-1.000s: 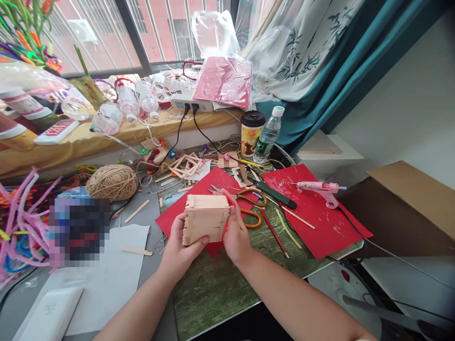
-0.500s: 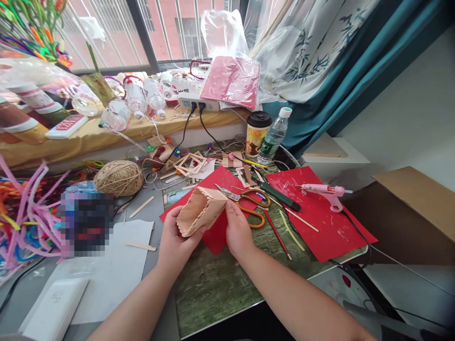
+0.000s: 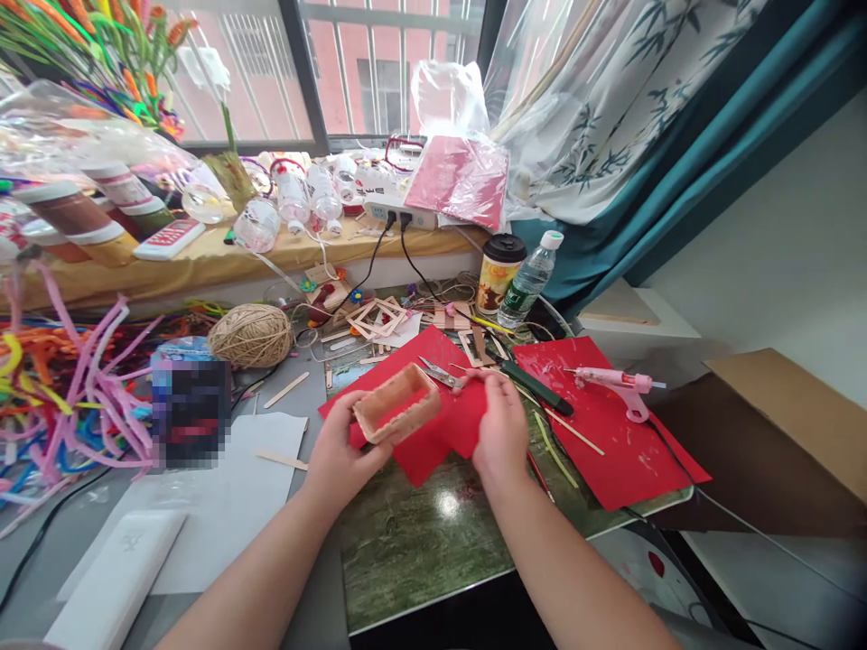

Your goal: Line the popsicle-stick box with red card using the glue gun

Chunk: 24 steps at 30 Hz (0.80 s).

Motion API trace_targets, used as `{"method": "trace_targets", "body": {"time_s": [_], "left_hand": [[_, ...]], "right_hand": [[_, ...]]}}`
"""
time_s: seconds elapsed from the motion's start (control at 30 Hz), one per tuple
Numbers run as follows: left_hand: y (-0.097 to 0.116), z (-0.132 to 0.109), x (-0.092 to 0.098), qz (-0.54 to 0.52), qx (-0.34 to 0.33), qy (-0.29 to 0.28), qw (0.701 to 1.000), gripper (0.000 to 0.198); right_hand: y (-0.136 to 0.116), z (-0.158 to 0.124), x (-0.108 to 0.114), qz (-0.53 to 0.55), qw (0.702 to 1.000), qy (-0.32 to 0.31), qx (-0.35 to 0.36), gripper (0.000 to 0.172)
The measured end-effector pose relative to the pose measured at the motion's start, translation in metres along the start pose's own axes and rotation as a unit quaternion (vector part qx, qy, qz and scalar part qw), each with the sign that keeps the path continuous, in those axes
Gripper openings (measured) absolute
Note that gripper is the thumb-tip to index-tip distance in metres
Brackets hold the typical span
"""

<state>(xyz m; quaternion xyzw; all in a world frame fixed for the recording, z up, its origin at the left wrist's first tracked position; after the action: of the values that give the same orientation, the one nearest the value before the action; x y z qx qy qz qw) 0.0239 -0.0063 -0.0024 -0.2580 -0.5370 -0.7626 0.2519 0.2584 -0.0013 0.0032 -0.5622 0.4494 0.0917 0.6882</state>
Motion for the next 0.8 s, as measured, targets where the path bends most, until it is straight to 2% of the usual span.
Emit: {"method": "trace_targets", "body": {"time_s": [0.03, 0.07, 0.1, 0.17, 0.27, 0.37, 0.5, 0.6, 0.7, 0.8], "left_hand": [[0.002, -0.002, 0.001, 0.013, -0.024, -0.046, 0.999, 0.062], [0.004, -0.004, 0.001, 0.019, -0.048, -0.091, 0.994, 0.063], [0.007, -0.006, 0.001, 0.024, -0.068, -0.133, 0.989, 0.063], [0.015, -0.009, 0.000, 0.038, -0.103, -0.200, 0.974, 0.061], [0.024, -0.011, -0.001, 0.067, -0.143, -0.248, 0.956, 0.052], [0.027, -0.009, -0.002, 0.062, -0.161, -0.259, 0.950, 0.050], [0.025, -0.008, -0.001, 0.052, -0.161, -0.248, 0.954, 0.050], [0.024, -0.009, -0.001, 0.045, -0.164, -0.244, 0.955, 0.049], [0.023, -0.009, -0.002, 0.038, -0.170, -0.239, 0.955, 0.050], [0.022, -0.009, -0.002, 0.035, -0.175, -0.241, 0.954, 0.052]], "right_hand": [[-0.014, 0.002, 0.001, 0.014, 0.999, 0.015, 0.035, 0.009], [-0.028, 0.003, 0.002, 0.018, 0.997, 0.025, 0.074, 0.009], [-0.041, 0.002, 0.002, 0.008, 0.995, 0.017, 0.100, 0.016], [-0.061, -0.008, -0.001, -0.030, 0.992, -0.030, 0.119, 0.023], [-0.068, -0.033, -0.012, -0.119, 0.978, -0.131, 0.109, 0.026], [-0.060, -0.055, -0.019, -0.244, 0.933, -0.231, 0.127, 0.024], [-0.058, -0.065, -0.013, -0.373, 0.832, -0.367, 0.184, 0.035], [-0.069, -0.061, -0.005, -0.428, 0.776, -0.413, 0.210, 0.046], [-0.081, -0.054, -0.001, -0.446, 0.751, -0.428, 0.233, 0.051], [-0.088, -0.046, -0.005, -0.434, 0.752, -0.448, 0.214, 0.050]]}}
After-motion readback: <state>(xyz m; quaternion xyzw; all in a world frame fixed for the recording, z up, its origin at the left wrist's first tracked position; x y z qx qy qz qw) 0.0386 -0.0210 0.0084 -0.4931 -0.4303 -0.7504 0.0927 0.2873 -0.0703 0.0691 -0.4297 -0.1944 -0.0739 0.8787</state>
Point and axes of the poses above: each hand's wrist, its own z-axis towards the middle knuckle, its own x-axis out of the back of the hand, y = z × x, the point moved 1 cm from there along z, towards the middle knuckle, and after that the axes turned 15 degrees about z, right-handed, at the moved point
